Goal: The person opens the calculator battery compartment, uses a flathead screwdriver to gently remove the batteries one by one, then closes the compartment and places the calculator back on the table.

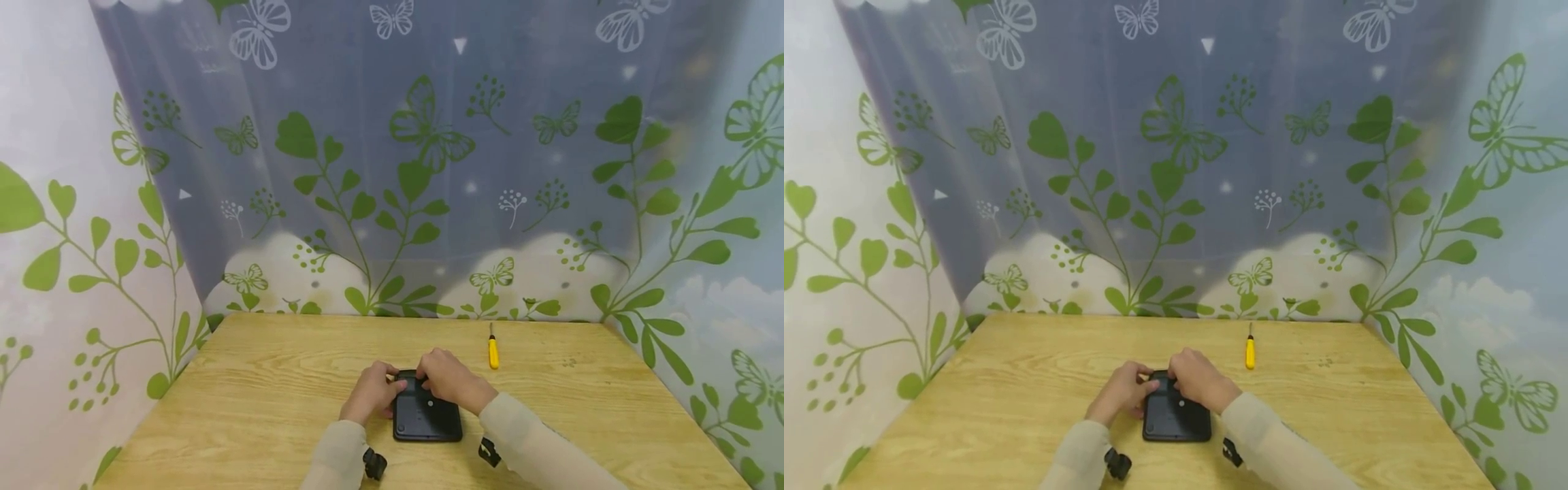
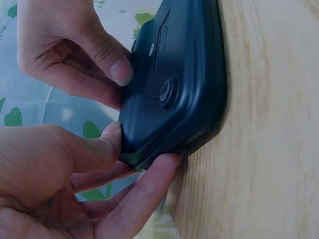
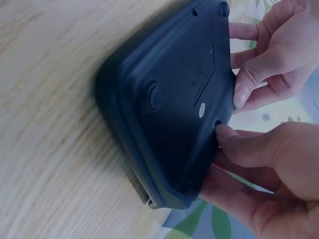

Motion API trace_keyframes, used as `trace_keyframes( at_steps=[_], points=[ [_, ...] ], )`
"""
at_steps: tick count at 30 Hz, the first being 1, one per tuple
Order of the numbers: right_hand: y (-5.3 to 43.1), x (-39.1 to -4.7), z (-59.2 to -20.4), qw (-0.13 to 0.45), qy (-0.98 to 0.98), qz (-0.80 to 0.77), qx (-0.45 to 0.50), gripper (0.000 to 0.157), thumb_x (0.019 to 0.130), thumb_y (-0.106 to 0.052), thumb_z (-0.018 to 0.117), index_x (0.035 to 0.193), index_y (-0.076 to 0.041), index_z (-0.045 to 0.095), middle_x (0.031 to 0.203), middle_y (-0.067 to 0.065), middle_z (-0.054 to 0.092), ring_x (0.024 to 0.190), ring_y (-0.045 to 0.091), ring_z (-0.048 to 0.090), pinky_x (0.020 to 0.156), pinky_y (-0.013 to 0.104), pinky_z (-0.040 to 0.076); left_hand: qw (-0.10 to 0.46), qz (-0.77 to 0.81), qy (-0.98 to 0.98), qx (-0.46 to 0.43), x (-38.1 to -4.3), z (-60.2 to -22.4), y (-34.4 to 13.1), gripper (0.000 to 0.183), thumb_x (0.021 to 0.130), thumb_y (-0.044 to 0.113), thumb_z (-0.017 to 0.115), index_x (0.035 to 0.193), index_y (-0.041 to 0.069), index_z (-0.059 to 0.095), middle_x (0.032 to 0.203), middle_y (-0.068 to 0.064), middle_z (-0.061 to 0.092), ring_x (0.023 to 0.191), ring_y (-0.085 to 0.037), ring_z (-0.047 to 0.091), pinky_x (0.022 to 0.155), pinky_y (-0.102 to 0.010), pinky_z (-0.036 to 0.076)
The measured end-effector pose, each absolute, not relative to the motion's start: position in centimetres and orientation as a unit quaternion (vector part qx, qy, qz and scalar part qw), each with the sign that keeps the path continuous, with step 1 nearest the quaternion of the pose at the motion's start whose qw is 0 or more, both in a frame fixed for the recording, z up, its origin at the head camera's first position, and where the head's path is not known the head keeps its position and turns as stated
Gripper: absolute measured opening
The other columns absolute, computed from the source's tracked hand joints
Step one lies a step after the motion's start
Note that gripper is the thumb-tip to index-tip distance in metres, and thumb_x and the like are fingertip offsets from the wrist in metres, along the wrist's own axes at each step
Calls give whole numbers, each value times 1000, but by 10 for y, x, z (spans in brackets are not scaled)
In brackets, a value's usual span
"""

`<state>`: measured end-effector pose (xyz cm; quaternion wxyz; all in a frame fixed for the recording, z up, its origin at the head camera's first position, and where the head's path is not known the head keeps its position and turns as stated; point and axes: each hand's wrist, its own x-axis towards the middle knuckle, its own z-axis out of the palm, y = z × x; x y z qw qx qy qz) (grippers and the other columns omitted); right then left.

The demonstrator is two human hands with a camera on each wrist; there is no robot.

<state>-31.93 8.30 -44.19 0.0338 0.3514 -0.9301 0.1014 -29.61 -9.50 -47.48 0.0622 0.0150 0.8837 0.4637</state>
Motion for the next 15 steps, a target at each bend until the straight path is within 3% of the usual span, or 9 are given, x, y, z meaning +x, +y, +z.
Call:
trace_keyframes(
  at_steps=[15],
  points=[
    [84, -319, -443, 43, -926, 100, 361, 10, 86, 2, 81, 94, -2, 82, 93, 13, 79, 83, 26, 75, 70, 32, 66, 64, 466, 883, 15, -297, -476, -96, 41, 100, 17, 70, 136, -2, 63, 116, -25, 68, 76, -24, 71, 51, -33, 63]
  ],
)
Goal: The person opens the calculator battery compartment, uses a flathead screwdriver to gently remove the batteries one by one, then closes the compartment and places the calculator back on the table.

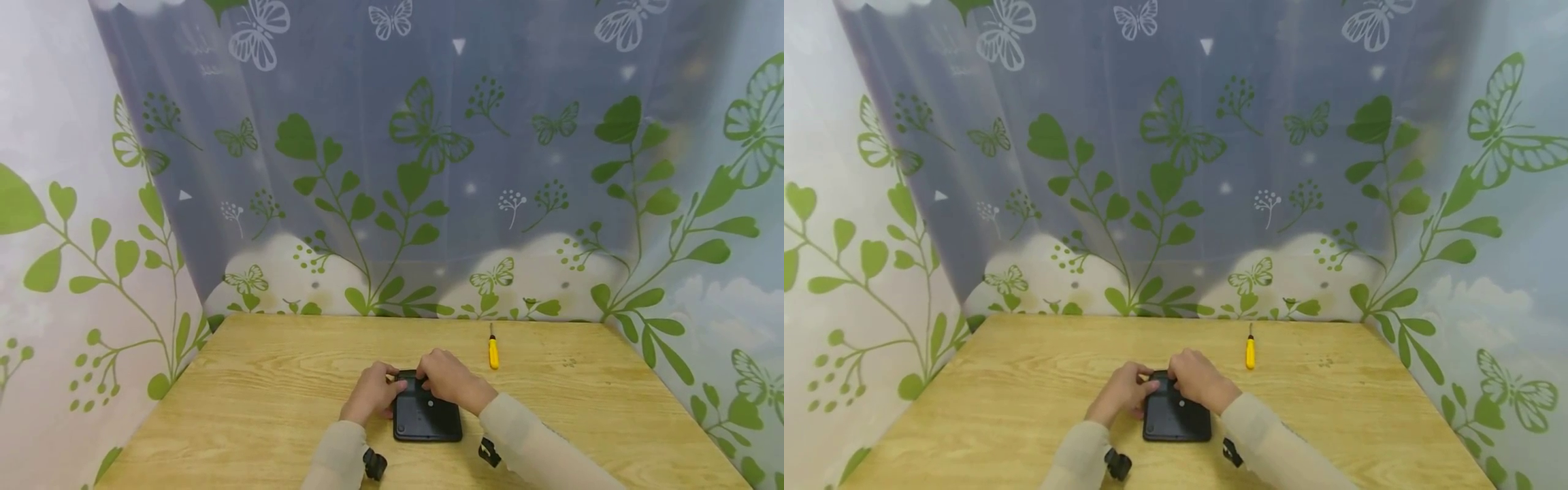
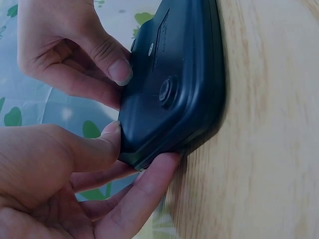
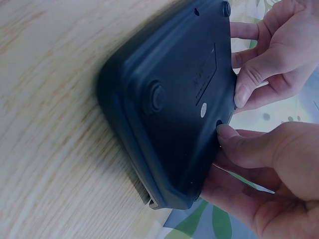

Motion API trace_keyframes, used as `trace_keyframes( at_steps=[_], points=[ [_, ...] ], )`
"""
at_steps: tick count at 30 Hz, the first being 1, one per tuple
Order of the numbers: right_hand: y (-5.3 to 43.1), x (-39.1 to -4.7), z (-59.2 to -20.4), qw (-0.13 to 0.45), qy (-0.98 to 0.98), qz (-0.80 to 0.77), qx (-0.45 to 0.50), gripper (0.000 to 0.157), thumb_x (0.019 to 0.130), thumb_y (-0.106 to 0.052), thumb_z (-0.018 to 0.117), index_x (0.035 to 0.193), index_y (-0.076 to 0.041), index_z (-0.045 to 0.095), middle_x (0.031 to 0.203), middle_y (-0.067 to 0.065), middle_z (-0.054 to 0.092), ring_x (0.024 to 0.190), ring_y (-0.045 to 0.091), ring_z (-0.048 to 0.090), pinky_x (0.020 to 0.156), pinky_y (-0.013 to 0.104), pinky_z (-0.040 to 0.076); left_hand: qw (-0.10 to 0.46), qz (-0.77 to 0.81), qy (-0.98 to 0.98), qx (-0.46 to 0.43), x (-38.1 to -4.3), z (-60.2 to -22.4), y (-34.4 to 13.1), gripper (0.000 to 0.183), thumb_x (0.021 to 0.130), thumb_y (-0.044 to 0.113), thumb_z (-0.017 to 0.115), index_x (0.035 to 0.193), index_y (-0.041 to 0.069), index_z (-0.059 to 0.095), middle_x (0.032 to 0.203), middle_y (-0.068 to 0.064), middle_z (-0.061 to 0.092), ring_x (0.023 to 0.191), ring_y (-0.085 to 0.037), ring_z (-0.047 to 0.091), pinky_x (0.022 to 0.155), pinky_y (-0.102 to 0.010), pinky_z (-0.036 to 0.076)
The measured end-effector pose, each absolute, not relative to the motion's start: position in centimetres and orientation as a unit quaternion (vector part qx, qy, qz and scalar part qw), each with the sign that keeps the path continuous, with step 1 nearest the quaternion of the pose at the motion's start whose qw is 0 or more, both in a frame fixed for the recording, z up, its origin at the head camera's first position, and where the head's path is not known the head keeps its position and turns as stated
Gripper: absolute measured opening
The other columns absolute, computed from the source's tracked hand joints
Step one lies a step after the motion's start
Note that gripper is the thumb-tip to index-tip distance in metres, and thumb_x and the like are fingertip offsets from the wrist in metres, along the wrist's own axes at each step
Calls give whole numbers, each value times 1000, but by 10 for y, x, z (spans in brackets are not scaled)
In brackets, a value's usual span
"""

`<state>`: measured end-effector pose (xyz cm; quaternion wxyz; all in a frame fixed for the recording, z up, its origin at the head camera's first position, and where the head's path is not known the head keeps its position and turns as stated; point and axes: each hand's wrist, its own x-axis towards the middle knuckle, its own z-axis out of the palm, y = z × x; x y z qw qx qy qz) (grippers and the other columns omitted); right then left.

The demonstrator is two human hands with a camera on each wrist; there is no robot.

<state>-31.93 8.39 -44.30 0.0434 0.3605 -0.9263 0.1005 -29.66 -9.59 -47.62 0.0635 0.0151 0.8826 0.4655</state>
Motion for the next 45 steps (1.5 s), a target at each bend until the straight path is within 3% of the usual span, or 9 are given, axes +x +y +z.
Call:
trace_keyframes(
  at_steps=[29, 45],
  points=[
    [83, -321, -443, 57, -921, 100, 374, 12, 84, 3, 81, 95, -3, 82, 94, 12, 79, 85, 26, 76, 72, 33, 66, 67, 468, 881, 15, -295, -473, -97, 41, 101, 16, 69, 136, -2, 62, 120, -27, 67, 83, -28, 73, 54, -35, 64],
    [85, -321, -443, 62, -920, 95, 376, 12, 84, 3, 81, 95, -3, 82, 93, 12, 79, 85, 27, 75, 73, 34, 66, 78, 472, 878, 9, -296, -472, -95, 42, 101, 16, 69, 138, -1, 61, 120, -26, 66, 77, -26, 72, 53, -35, 64]
  ],
)
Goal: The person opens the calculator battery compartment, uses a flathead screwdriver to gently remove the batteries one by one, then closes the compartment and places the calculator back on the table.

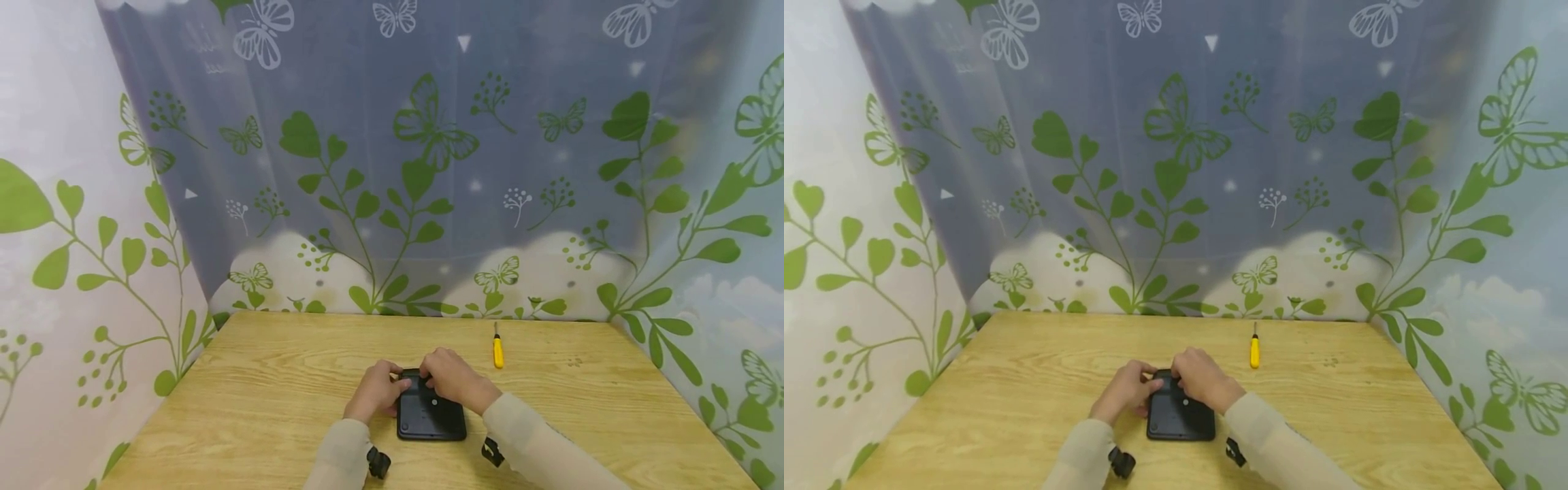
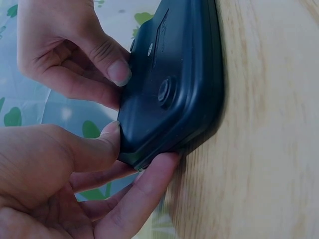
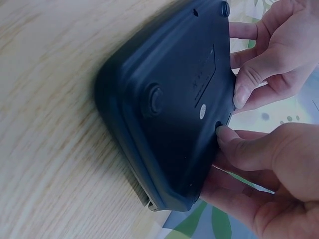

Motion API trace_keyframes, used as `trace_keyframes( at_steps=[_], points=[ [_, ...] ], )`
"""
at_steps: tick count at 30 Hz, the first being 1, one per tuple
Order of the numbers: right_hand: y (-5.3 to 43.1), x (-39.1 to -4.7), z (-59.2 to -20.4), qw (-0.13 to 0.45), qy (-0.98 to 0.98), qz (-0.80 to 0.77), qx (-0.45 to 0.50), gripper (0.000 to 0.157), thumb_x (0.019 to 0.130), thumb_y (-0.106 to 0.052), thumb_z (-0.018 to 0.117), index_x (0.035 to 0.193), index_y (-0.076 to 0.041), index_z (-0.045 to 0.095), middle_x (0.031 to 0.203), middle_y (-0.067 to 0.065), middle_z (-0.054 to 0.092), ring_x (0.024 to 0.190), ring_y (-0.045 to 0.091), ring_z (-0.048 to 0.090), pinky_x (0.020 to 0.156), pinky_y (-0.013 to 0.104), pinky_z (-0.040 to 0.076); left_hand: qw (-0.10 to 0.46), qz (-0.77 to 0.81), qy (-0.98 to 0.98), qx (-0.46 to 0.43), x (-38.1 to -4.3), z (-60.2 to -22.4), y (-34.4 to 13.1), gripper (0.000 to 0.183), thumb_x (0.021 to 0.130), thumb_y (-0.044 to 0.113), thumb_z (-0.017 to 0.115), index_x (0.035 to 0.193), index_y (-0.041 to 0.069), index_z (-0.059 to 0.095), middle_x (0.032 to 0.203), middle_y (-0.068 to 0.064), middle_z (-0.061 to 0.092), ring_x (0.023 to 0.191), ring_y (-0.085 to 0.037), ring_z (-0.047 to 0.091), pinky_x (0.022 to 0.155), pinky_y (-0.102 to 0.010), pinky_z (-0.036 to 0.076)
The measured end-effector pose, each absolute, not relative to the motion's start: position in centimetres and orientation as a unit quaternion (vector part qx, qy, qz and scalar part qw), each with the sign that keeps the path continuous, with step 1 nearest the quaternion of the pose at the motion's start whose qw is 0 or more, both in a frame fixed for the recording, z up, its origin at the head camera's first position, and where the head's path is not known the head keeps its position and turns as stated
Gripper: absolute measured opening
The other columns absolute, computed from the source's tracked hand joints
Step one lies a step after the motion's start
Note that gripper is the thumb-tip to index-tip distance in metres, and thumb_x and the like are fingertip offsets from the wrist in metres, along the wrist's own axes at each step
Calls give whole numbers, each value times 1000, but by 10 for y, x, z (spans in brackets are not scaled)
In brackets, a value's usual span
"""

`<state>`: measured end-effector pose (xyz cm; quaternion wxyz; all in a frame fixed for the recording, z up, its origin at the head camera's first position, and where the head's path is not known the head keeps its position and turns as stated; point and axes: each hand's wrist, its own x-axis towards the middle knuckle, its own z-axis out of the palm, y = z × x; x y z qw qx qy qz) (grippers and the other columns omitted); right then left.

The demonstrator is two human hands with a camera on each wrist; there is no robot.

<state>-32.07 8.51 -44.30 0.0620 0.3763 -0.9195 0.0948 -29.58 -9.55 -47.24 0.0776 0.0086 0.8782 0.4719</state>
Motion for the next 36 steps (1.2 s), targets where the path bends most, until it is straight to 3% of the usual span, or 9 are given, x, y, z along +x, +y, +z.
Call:
trace_keyframes(
  at_steps=[36],
  points=[
    [86, -323, -445, 73, -916, 101, 382, 11, 85, 3, 80, 94, -4, 81, 92, 11, 79, 84, 25, 75, 73, 33, 66, 62, 467, 882, 16, -293, -474, -95, 41, 100, 16, 69, 136, -2, 62, 116, -25, 67, 77, -25, 71, 53, -34, 64]
  ],
)
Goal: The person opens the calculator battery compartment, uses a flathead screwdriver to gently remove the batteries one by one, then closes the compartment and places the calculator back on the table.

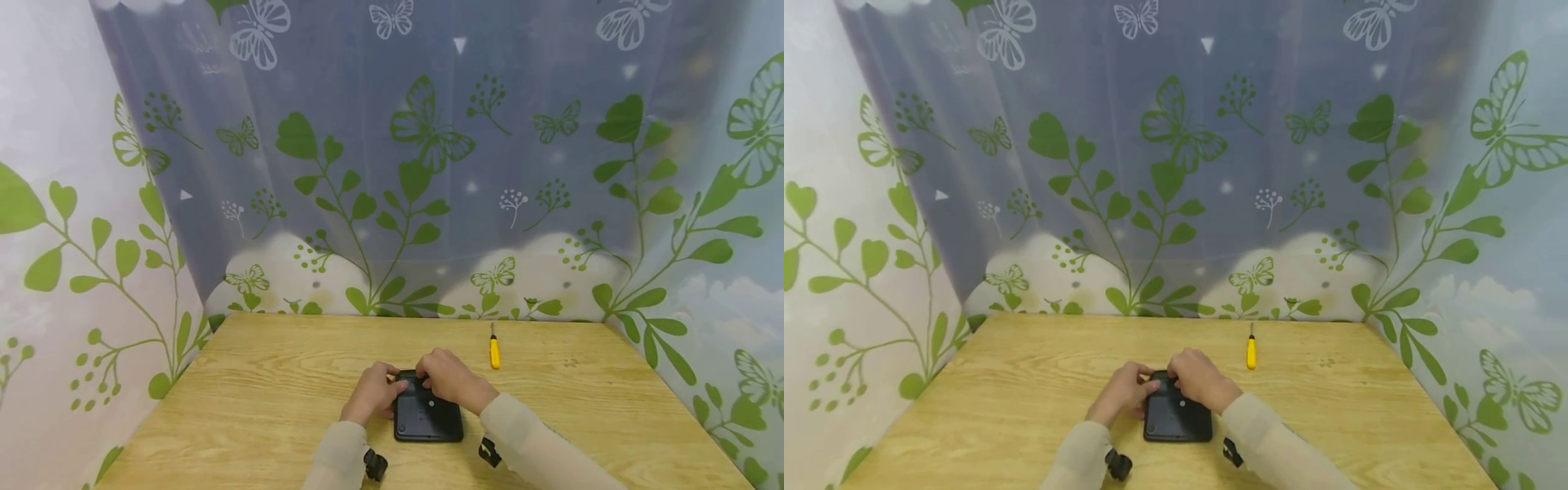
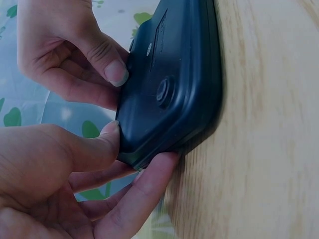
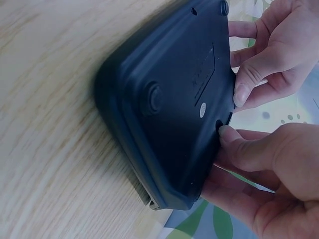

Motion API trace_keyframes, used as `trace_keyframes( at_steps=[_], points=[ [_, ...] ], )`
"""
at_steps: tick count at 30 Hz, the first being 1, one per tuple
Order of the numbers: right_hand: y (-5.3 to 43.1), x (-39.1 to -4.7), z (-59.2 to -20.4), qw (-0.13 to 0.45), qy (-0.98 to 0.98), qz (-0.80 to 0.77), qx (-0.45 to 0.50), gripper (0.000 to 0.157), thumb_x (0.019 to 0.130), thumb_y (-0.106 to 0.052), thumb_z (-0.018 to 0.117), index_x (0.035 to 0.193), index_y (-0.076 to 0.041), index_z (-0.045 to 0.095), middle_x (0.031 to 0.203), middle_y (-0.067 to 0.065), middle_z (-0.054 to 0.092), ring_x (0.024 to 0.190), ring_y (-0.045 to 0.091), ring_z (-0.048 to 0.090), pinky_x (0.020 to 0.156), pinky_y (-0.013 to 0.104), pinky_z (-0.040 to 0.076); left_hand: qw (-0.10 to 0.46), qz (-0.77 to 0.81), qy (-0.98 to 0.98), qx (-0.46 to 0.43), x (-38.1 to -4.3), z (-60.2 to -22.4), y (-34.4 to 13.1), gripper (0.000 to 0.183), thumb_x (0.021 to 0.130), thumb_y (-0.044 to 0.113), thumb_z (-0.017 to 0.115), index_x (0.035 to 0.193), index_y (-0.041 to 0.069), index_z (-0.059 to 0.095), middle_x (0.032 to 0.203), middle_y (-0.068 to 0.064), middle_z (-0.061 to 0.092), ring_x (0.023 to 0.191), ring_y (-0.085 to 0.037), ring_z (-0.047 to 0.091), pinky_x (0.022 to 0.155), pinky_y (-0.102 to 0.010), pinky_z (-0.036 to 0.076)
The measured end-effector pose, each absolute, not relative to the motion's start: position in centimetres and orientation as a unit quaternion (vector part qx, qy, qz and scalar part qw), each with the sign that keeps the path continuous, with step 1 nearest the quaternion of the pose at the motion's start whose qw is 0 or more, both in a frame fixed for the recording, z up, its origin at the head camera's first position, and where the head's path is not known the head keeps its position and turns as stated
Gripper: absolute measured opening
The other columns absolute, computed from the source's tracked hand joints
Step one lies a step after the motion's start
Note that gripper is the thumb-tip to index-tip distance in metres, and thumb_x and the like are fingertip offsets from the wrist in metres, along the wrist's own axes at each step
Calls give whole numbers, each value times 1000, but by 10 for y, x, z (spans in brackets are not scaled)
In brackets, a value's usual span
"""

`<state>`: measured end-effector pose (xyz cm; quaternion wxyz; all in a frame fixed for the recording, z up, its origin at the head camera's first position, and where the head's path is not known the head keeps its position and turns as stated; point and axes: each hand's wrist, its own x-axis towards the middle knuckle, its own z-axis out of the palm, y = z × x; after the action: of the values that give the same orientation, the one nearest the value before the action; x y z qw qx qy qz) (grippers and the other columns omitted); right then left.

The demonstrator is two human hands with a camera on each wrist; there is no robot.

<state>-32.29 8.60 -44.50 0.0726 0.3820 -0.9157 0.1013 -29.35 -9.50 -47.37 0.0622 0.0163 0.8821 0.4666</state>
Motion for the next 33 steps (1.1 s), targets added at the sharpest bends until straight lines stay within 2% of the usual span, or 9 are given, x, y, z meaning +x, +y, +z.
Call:
trace_keyframes(
  at_steps=[20, 33],
  points=[
    [86, -322, -445, 60, -921, 103, 372, 10, 88, 2, 78, 95, -5, 81, 93, 11, 79, 85, 26, 75, 73, 35, 65, 66, 469, 881, 13, -293, -474, -95, 40, 100, 16, 69, 136, -2, 62, 116, -25, 68, 76, -24, 71, 54, -35, 64],
    [86, -318, -446, 64, -921, 97, 373, 11, 88, 3, 77, 96, -4, 81, 91, 10, 79, 79, 24, 74, 67, 30, 63, 67, 468, 881, 7, -294, -474, -95, 40, 100, 16, 70, 136, -1, 63, 119, -26, 67, 78, -25, 71, 53, -34, 64]
  ],
)
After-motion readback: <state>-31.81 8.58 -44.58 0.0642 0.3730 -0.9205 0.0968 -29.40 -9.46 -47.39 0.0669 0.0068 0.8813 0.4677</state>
